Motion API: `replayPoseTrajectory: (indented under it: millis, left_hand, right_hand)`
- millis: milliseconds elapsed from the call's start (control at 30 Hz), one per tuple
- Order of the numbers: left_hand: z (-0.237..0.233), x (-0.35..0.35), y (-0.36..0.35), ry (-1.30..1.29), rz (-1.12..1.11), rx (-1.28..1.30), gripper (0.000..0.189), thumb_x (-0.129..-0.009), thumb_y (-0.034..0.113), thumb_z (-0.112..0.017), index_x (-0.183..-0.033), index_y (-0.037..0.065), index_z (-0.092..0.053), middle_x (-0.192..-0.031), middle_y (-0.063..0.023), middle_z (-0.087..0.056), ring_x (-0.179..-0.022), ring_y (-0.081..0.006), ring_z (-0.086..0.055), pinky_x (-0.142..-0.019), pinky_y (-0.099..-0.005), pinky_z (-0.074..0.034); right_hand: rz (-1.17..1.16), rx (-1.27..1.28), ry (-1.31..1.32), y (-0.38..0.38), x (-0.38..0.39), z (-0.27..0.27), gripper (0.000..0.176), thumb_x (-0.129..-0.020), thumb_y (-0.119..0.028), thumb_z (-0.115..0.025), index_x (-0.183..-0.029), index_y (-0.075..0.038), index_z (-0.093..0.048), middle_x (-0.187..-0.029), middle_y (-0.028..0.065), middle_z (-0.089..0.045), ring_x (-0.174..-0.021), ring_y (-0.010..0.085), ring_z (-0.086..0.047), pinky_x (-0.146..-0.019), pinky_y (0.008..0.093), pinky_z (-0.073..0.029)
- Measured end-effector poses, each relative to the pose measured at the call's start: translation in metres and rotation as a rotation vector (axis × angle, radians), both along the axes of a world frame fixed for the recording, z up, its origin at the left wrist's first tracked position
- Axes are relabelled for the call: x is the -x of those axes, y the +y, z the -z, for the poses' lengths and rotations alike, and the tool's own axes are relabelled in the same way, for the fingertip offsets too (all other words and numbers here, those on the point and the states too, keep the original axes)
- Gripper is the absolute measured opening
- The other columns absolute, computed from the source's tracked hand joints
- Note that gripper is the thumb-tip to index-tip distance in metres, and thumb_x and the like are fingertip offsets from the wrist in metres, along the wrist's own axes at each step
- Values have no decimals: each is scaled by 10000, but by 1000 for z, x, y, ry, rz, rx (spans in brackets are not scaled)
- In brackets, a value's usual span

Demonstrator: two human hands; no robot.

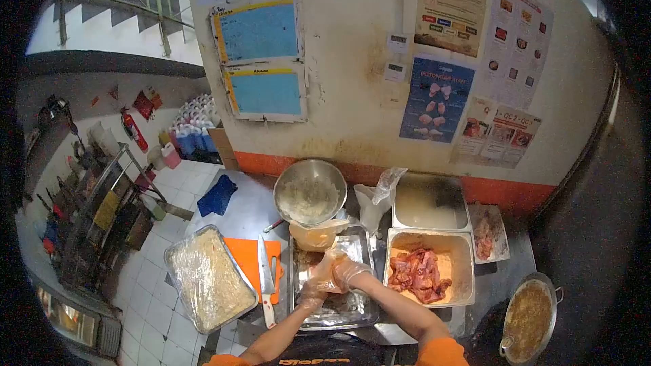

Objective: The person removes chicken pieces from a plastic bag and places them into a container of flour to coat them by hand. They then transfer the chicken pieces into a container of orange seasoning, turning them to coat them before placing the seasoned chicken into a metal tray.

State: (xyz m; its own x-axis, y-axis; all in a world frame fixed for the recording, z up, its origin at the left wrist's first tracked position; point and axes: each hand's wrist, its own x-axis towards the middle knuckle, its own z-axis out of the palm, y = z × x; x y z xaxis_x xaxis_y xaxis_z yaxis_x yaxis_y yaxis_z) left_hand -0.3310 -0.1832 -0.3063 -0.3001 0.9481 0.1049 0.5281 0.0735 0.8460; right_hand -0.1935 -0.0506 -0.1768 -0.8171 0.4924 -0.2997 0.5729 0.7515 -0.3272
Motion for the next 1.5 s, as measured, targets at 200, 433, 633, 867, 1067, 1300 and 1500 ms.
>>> replayPoseTrajectory:
  millis: [200,433,633,867,1067,1300,1500]
  left_hand:
    - [11,10,6,-27,7,-46,204,-847,190,-650,-986,74,-746,-922,-196,-728,-882,-379,-701,-747,-454,-552]
    - [12,25,9,-374,46,74,266,-880,148,-644,-1132,134,-727,-1033,-173,-721,-953,-334,-711,-808,-413,-546]
    - [-14,26,16,-124,-6,240,246,-912,152,-605,-1120,90,-722,-1052,-175,-725,-990,-340,-697,-863,-407,-539]
    - [-95,32,12,-16,217,513,689,-818,516,-762,-1258,5,-621,-1216,-156,-691,-1119,-271,-660,-973,-381,-516]
    - [-93,-2,10,102,183,318,771,-734,536,-816,-1294,52,-604,-1260,-133,-674,-1113,-265,-663,-961,-369,-522]
    - [-1,8,7,264,221,449,465,-772,261,-730,-1171,37,-645,-1073,-182,-708,-995,-327,-690,-884,-399,-546]
    - [-77,27,-14,-379,229,73,497,-706,-58,-692,-1190,26,-616,-1067,-165,-715,-981,-279,-695,-857,-374,-564]
  right_hand:
    - [114,22,92,-28,-9,-53,348,-764,-228,-741,-983,38,-698,-994,253,-708,-977,403,-689,-859,443,-550]
    - [322,346,439,-32,-49,-105,378,-801,-197,-765,-1162,-102,-701,-1082,153,-735,-970,289,-701,-872,379,-532]
    - [406,286,408,-45,-100,-146,387,-755,-70,-788,-1134,-63,-710,-1077,131,-747,-918,187,-707,-814,340,-562]
    - [1017,617,1254,-54,-198,-165,551,-740,44,-747,-1264,-49,-603,-1077,97,-690,-983,193,-684,-883,329,-577]
    - [835,-402,855,-56,-183,-162,488,-823,-5,-714,-1298,-36,-606,-1042,48,-709,-954,166,-666,-824,287,-542]
    - [265,101,654,-50,-54,-92,228,-910,-79,-651,-1132,-81,-703,-1005,88,-717,-894,210,-685,-786,323,-534]
    - [77,-8,104,-7,-57,48,343,-837,-177,-694,-1156,-56,-666,-1111,195,-691,-1006,319,-671,-865,396,-530]
